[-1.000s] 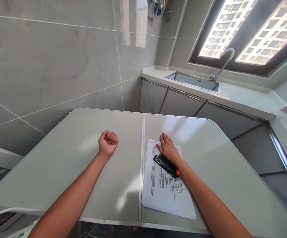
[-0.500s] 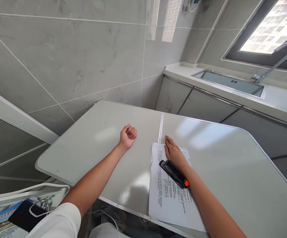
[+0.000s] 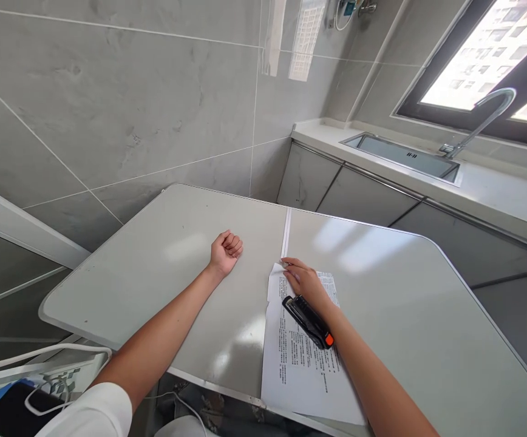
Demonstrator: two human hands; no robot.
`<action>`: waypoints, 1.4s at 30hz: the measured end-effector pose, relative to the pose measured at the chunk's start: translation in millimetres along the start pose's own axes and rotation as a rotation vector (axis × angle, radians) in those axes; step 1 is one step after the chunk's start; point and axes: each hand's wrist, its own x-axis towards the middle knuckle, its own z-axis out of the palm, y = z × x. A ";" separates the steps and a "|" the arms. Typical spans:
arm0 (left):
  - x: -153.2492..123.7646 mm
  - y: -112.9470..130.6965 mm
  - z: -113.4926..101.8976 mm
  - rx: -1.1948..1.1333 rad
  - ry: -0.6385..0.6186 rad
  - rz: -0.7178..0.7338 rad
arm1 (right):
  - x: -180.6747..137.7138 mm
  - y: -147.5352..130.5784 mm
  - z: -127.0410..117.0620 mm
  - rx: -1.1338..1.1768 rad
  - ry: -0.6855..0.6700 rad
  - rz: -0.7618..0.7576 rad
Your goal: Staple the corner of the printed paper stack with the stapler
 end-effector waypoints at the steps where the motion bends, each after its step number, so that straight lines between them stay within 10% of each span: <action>1: 0.0 0.0 -0.2 -0.001 0.002 0.004 | 2.4 -0.7 -1.4 0.029 0.018 0.007; 12: -0.6 0.2 0.3 0.010 0.032 0.006 | 38.1 -17.3 8.8 0.182 0.167 0.100; 25: 0.5 4.6 -2.8 0.012 0.047 0.101 | 119.3 -27.7 77.4 0.101 0.226 0.139; 34: 0.8 2.6 -3.6 0.027 0.031 0.118 | 44.3 -20.0 10.5 -0.145 -0.057 -0.078; 42: 5.3 6.6 -7.0 -0.003 -0.074 0.083 | 13.4 -51.6 44.4 -0.308 -0.162 -0.048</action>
